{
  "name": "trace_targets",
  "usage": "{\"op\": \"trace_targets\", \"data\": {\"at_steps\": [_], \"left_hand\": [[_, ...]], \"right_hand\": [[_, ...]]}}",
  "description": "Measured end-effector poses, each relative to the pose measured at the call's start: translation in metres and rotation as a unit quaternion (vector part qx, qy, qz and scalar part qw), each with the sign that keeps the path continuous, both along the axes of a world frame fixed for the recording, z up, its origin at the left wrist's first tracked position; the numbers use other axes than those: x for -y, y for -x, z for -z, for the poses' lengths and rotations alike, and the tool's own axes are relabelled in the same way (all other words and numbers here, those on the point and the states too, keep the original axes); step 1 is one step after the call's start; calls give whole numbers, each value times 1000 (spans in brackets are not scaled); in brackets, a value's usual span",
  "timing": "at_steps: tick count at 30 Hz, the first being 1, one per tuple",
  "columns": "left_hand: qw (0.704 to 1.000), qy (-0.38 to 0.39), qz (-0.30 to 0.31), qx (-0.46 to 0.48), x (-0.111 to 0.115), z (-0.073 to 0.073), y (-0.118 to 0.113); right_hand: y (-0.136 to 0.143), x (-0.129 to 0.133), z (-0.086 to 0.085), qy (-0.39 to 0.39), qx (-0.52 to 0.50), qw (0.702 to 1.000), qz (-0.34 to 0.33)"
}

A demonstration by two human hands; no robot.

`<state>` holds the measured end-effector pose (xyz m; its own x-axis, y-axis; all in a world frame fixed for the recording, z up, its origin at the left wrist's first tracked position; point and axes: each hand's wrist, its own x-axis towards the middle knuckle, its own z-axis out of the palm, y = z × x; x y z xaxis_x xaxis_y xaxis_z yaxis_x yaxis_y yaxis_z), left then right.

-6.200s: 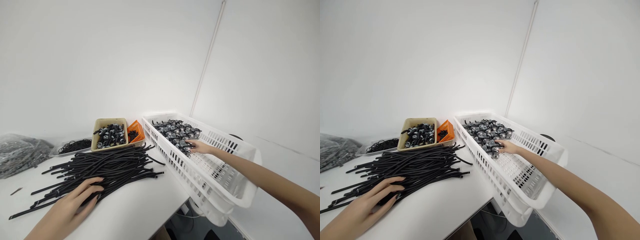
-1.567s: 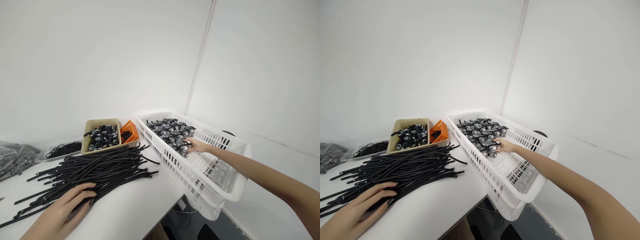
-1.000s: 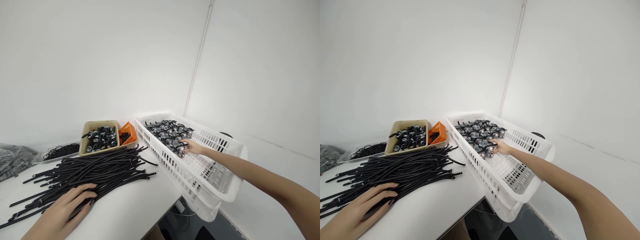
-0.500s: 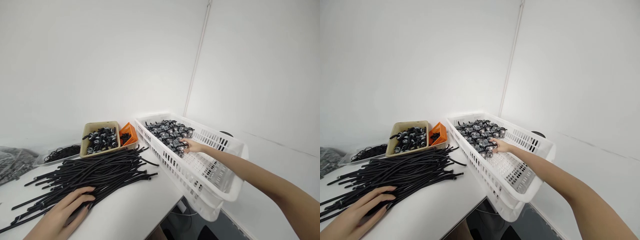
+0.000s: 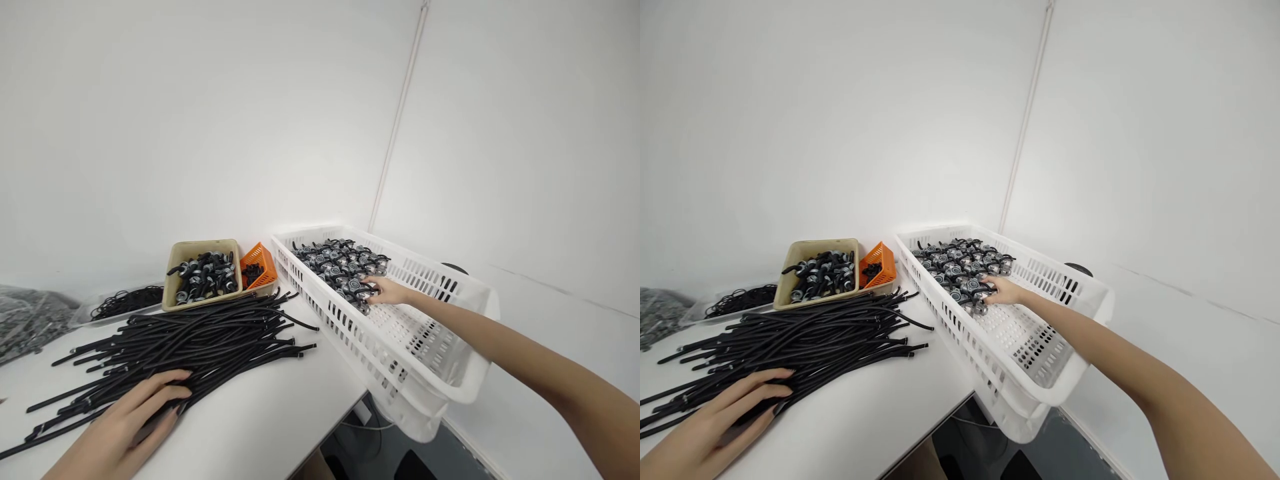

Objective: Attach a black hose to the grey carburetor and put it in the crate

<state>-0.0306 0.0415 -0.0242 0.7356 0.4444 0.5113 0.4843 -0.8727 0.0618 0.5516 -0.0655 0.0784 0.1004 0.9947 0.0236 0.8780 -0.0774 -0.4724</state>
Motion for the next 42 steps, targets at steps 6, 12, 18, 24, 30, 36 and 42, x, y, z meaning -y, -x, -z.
{"op": "trace_targets", "data": {"at_steps": [6, 12, 18, 24, 30, 36, 42], "left_hand": [[1000, 5, -3, 9, 2, -1, -3], [1000, -19, 1, -1, 1, 0, -2], [1000, -18, -2, -13, -1, 2, 2], [1000, -9, -3, -7, 1, 0, 1], [1000, 1, -4, 0, 4, -3, -1], [1000, -12, 0, -15, 0, 0, 1], [1000, 10, -9, -1, 1, 1, 0]], "right_hand": [[3, 0, 2, -7, -1, 1000, -2], [1, -2, -1, 18, -30, 999, -1], [-2, 0, -4, 70, -71, 995, 7], [-11, 2, -10, 110, -134, 985, 7], [-13, 8, -11, 190, -152, 969, 32], [9, 8, -10, 160, -218, 962, 28], [15, 9, -11, 124, -226, 966, 22]]}}
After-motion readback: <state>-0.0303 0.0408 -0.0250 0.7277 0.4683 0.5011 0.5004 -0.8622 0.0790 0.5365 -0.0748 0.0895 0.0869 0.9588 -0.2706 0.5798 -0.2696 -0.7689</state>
